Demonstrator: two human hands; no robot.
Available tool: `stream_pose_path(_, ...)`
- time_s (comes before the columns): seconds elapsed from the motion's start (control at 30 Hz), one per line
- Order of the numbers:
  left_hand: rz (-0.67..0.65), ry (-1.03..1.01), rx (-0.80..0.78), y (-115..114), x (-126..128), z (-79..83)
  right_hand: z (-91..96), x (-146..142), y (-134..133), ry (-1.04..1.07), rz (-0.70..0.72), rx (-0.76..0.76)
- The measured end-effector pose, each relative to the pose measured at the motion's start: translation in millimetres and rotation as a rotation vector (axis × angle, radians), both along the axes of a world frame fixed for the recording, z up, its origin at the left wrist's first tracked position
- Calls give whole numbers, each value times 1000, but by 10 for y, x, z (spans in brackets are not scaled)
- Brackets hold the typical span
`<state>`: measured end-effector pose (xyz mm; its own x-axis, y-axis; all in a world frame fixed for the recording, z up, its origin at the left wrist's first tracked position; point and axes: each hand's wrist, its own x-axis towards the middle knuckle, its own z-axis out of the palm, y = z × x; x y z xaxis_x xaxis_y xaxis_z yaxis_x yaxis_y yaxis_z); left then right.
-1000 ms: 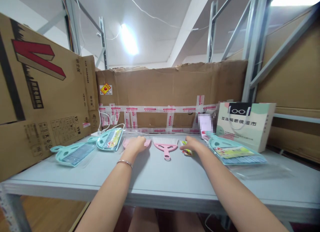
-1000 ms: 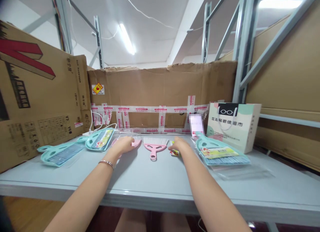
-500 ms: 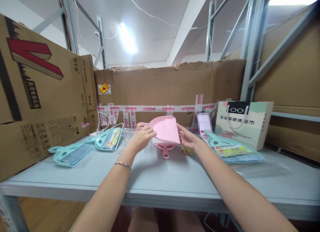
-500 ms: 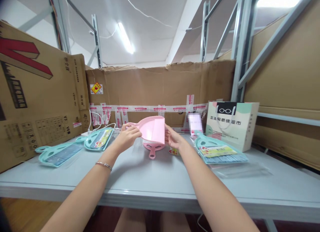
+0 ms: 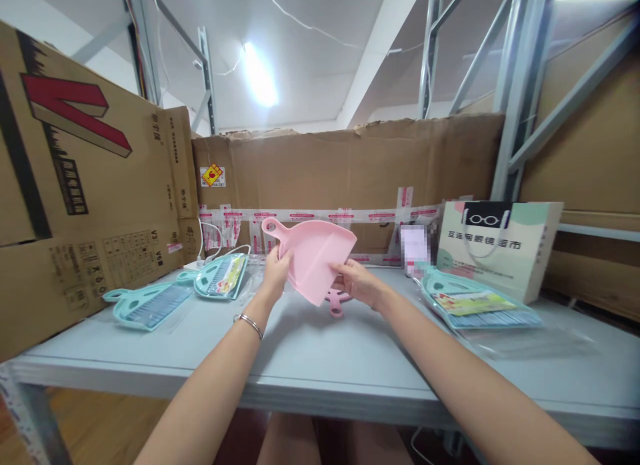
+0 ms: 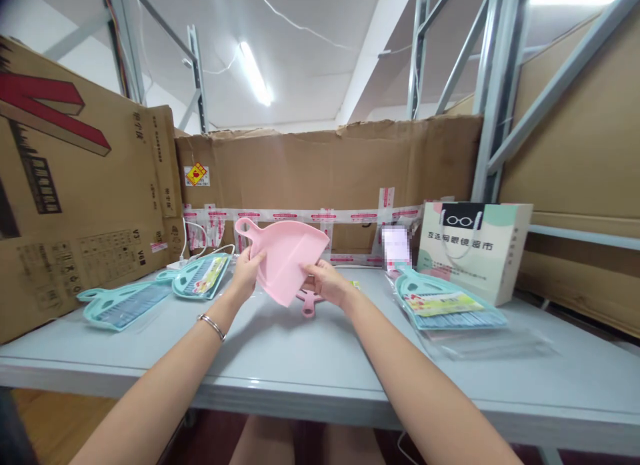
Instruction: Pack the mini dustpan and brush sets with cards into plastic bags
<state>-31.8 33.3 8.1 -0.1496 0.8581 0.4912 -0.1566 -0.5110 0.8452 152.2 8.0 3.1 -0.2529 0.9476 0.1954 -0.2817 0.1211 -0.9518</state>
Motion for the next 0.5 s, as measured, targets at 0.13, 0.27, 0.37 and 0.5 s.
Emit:
stream_pose_path(0.13, 337, -201, 27, 157, -188, -11, -9, 193, 14, -658, -207, 319)
stream_pose_path(0.27, 432, -268, -21, 205, -287, -8, -122, 185, -7, -1447, 31, 519)
stream_pose_path(0.37, 452, -249, -14, 147, -270, 18, -155, 90, -37, -1563, 89, 610)
stream_pose_path(0.5, 525, -226, 84, 58, -238, 60, -111, 57, -40, -1495, 54, 670)
